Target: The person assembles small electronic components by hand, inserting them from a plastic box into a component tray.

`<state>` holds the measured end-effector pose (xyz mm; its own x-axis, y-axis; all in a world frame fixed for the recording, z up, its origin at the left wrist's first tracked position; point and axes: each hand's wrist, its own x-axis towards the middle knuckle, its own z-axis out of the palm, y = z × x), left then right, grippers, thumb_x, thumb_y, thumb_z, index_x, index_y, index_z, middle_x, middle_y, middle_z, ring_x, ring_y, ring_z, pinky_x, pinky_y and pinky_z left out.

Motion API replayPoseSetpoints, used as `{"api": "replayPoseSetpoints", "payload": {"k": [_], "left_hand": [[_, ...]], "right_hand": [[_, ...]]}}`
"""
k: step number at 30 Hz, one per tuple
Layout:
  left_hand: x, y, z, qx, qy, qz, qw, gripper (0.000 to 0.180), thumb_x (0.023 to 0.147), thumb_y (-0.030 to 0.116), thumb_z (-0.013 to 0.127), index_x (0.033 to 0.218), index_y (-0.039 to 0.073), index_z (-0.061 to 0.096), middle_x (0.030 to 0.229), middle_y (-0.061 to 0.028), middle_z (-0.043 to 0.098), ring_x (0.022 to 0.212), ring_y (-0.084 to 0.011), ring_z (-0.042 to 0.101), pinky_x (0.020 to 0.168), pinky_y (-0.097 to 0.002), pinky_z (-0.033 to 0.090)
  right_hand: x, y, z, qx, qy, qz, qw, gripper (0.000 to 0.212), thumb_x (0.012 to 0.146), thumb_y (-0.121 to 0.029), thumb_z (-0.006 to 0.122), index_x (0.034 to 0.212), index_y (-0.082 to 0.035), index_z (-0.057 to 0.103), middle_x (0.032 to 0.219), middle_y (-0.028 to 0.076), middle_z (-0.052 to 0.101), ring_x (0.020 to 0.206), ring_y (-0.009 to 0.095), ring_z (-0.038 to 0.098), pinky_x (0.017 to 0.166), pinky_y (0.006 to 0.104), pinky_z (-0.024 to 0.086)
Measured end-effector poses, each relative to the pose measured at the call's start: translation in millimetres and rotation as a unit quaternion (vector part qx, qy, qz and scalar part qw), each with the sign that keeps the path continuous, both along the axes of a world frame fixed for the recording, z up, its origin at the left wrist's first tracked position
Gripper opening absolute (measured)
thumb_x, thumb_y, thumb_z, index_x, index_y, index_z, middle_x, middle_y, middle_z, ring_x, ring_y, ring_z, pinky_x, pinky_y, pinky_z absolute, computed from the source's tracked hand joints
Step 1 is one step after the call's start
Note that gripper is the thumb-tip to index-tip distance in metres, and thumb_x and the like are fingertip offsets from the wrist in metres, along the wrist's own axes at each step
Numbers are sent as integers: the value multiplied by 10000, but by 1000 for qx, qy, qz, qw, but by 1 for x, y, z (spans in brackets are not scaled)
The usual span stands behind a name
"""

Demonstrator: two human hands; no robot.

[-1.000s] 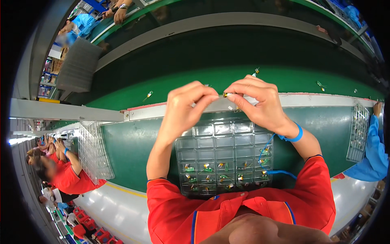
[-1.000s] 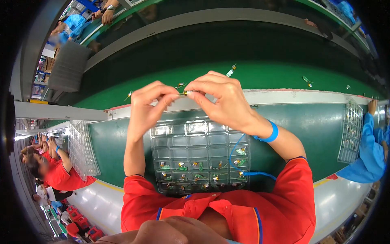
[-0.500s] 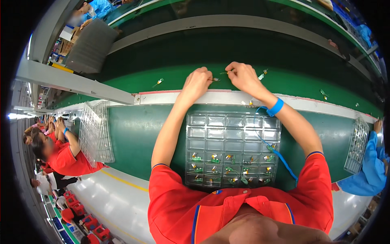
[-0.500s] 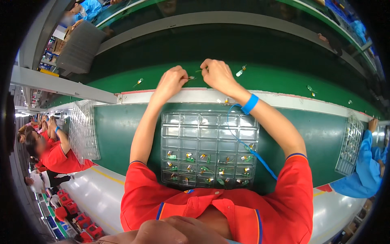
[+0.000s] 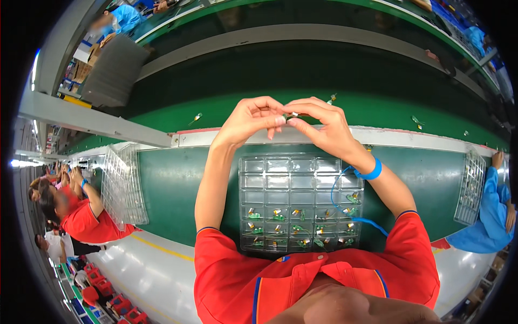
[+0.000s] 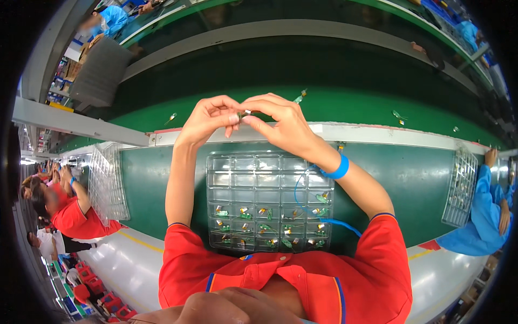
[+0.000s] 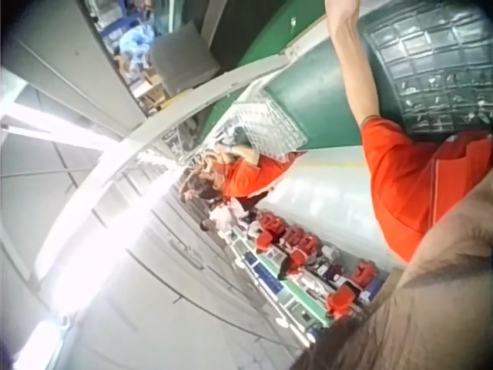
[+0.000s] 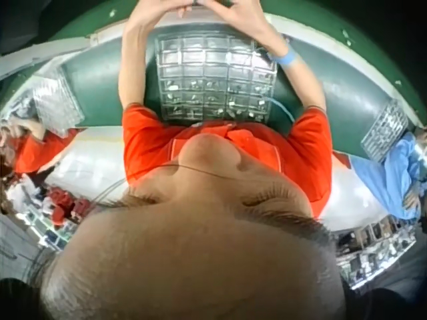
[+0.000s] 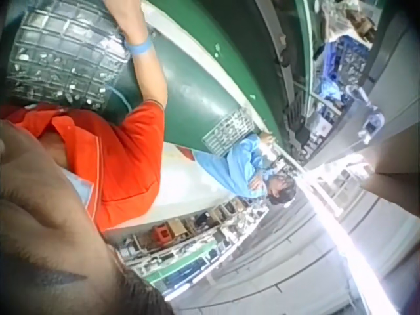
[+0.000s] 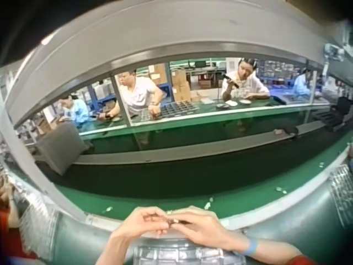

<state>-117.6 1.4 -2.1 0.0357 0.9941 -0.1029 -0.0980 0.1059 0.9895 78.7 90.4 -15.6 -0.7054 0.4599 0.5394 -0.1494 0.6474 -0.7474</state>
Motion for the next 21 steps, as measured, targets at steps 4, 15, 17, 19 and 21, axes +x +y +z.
{"api": "replayPoseSetpoints", "payload": {"k": [4,15,17,19,21], "left_hand": [[25,0,2,48,71,37,996,168,814,0,708,972,-36,662,877,-84,643,667,-119,613,537,-215,490],[44,-4,-4,53,-28,165,984,137,869,23,662,995,-5,709,907,-77,673,662,-117,625,551,-222,500],[46,-4,0,59,-13,185,981,137,869,22,661,992,-13,709,869,-75,689,661,-110,620,552,-221,493],[45,-6,3,51,23,190,980,146,868,23,663,1001,-22,703,873,-76,692,672,-110,624,555,-225,495],[44,-7,2,43,61,196,978,157,867,24,665,1010,-31,698,877,-76,695,684,-109,629,558,-229,497]], "right_hand": [[12,-3,-1,-103,6,-19,995,186,845,-25,673,1031,-8,681,1003,111,665,929,180,647,832,299,546],[20,6,4,-75,46,-43,995,177,810,-13,713,974,23,659,929,99,670,821,178,651,724,285,535],[19,8,3,108,50,-62,991,195,780,-5,732,960,18,662,900,105,680,785,202,657,684,290,523],[15,6,4,182,82,-77,977,221,732,12,748,935,9,663,877,110,679,756,249,649,636,312,504],[15,4,4,207,89,-86,970,221,729,15,750,932,6,662,881,111,677,756,252,646,636,315,508]]}}
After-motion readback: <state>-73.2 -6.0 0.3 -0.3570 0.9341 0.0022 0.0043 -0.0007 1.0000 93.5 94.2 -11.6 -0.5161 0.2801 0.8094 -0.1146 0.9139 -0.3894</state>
